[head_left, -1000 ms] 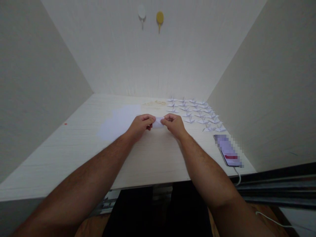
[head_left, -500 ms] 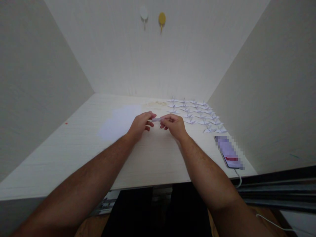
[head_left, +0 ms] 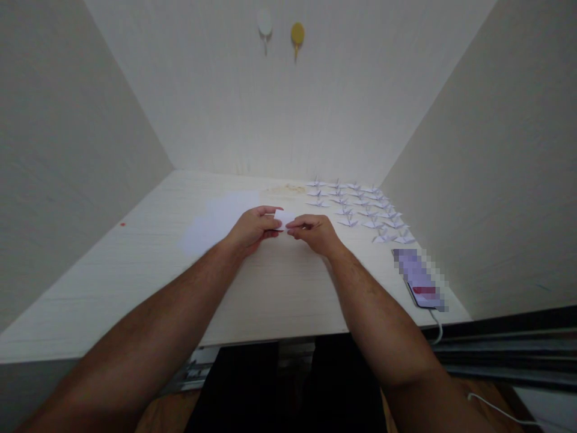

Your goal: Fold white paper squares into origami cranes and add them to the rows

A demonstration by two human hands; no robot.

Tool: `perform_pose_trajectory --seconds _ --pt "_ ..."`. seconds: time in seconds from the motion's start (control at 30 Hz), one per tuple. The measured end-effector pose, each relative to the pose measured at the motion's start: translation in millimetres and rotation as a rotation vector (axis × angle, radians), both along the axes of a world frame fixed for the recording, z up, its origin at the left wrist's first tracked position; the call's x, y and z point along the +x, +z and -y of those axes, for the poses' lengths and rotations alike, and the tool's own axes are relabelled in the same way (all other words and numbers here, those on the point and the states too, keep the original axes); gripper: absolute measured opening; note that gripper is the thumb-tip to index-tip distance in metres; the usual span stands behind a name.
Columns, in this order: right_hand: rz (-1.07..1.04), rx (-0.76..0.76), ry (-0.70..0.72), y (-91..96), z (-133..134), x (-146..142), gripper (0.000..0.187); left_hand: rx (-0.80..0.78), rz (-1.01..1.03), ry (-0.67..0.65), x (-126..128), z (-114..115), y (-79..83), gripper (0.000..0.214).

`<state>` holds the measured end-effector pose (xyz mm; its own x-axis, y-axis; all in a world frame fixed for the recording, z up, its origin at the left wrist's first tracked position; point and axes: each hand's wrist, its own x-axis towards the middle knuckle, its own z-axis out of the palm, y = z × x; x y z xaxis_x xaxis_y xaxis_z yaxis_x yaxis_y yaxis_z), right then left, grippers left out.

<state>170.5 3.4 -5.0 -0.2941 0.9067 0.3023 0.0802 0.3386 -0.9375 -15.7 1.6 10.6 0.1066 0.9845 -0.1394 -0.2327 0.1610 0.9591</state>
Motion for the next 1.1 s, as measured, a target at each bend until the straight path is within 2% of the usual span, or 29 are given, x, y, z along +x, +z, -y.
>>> perform_pose_trajectory --seconds 0.17,0.43,0.83,1.1 --pt "-0.034 -0.088 -0.040 0.9 -3 -2 0.018 0.092 -0.031 0.007 4 3 0.0 0.051" --pt "-0.039 -0.095 -0.158 2.8 -4 -4 0.018 0.264 -0.193 0.005 9 6 -1.0 0.050" --pt "-0.046 -0.090 -0.260 9.6 1 -7 0.016 0.349 -0.282 -0.002 11 7 -7.2 0.049" --pt "-0.030 -0.048 -0.300 7.6 1 -7 0.015 0.346 -0.261 0.009 14 6 -10.0 0.049"
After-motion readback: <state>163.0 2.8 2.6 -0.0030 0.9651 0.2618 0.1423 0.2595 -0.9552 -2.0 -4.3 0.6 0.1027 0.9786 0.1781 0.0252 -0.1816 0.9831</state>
